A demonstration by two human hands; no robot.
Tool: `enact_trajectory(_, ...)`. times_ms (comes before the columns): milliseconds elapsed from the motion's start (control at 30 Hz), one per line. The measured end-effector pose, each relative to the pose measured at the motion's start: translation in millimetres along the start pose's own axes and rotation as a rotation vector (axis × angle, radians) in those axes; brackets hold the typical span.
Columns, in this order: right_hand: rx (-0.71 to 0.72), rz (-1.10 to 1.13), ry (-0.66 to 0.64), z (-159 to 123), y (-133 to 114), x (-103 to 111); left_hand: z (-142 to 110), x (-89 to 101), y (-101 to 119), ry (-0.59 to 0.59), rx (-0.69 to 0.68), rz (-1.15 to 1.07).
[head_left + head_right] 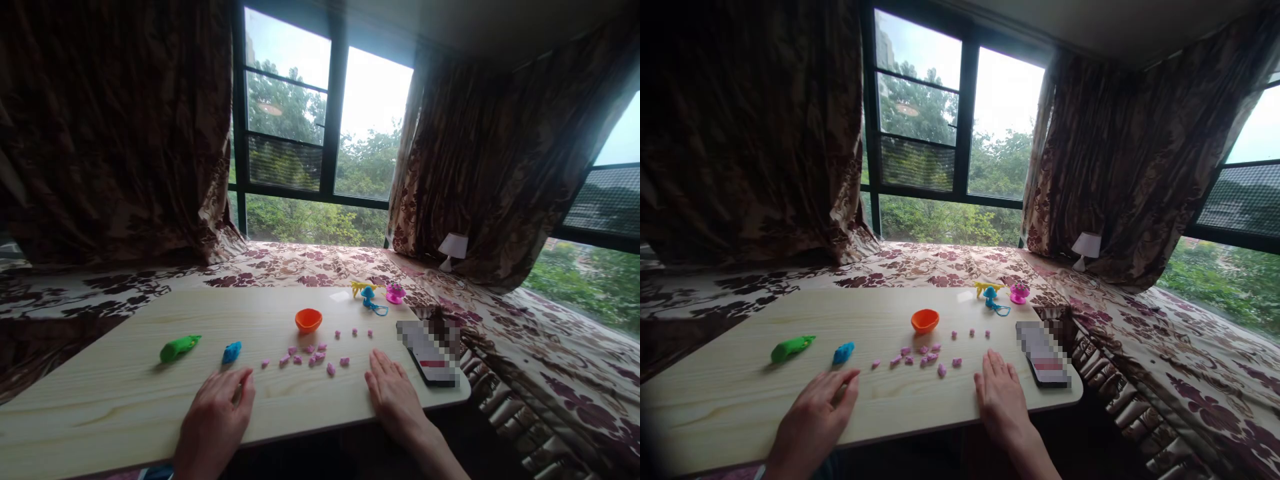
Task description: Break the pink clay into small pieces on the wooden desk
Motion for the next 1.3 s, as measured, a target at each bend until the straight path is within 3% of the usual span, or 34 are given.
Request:
enact_trajectory(100, 0.029, -0.019, 0.060, -24, -2, 3, 0, -2.8, 1, 0.001, -0.020, -0.001)
enact_trajectory(200, 0.025, 0.027, 0.071, -46, -20, 6, -2, -6.4, 1, -0.003, -0.030, 0.003)
enact_trajectory(333, -0.033, 0.175, -0.129, -25, -35, -8, -3, -9.0, 1, -0.029, -0.017, -0.006)
enact_trajectory(467, -0.132, 0.243, -0.220, 6, -13, -19, -2, -9.8, 1, -0.046, -0.009, -0.020)
enact_trajectory(600, -0.160, 0.197, -0.212, -14, 9, -18, -2, -9.4, 1, -0.021, -0.016, -0.003)
enact_trajectory(733, -0.101, 0.216, -0.195, -46, -9, -9, -2, -8.0, 4, -0.002, -0.032, 0.001)
enact_trajectory(867, -0.074, 0.296, -0.204, -30, -26, -7, -1, -8.6, 5, -0.032, -0.019, -0.010)
enact_trajectory(1000, -0.115, 0.345, -0.232, 3, 2, -14, -2, -8.7, 3, -0.046, -0.011, -0.012)
enact_trajectory(1133, -0.118, 0.446, -0.251, 6, 33, -19, -2, -9.6, 3, -0.034, -0.020, -0.008)
enact_trajectory(1300, -0.114, 0.530, -0.100, 2, 48, -10, -1, -10.0, 4, -0.035, -0.011, -0.028)
Point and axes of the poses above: each hand's wrist, its own z-axis towards the middle knuckle, its own x-axis out of the back of the hand, y = z × x, the point moved 10 cm from there along z, towards the middle knuckle, and after that the axes turned 2 degrees about y, right-handed, at the moved point
